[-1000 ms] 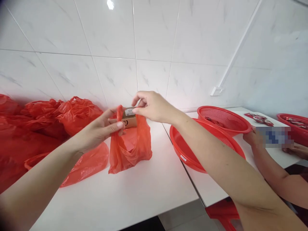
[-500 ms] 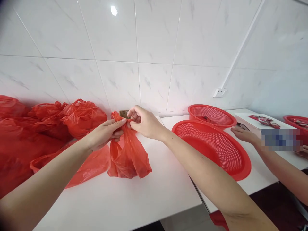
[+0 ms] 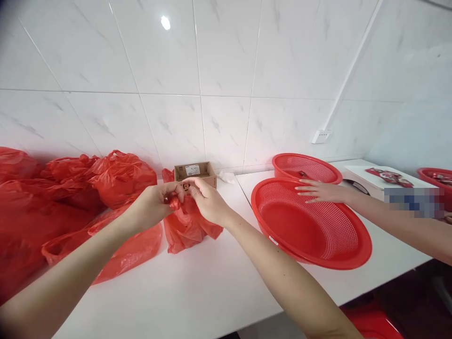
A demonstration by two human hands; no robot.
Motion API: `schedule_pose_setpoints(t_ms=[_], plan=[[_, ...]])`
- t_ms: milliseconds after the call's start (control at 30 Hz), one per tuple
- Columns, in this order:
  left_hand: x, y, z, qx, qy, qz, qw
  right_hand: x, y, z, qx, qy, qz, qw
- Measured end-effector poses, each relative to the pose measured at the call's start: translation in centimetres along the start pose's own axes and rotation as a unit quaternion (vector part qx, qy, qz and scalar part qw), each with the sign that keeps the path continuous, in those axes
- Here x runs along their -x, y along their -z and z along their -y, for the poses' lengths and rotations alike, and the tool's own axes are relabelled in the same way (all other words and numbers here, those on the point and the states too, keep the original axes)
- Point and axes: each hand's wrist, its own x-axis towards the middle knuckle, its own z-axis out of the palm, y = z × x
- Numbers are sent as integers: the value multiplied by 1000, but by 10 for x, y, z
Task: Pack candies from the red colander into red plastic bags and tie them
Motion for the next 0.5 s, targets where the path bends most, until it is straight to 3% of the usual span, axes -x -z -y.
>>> schedule_pose_setpoints(t_ms=[100,200,367,500], plan=[[1,-9,9,-43,-28,-93,994,4,-8,-9,-48,-6,13,999],[3,-14,15,-61,-71,-136,986,13,-8,-12,-96,-36,51,993],[13,-15,14,-50,-109,-80,990,27,-1,-8,-49,-38,60,996],[33,-9,20,-67,-50,-31,996,45,6,0,74,-27,29,996]])
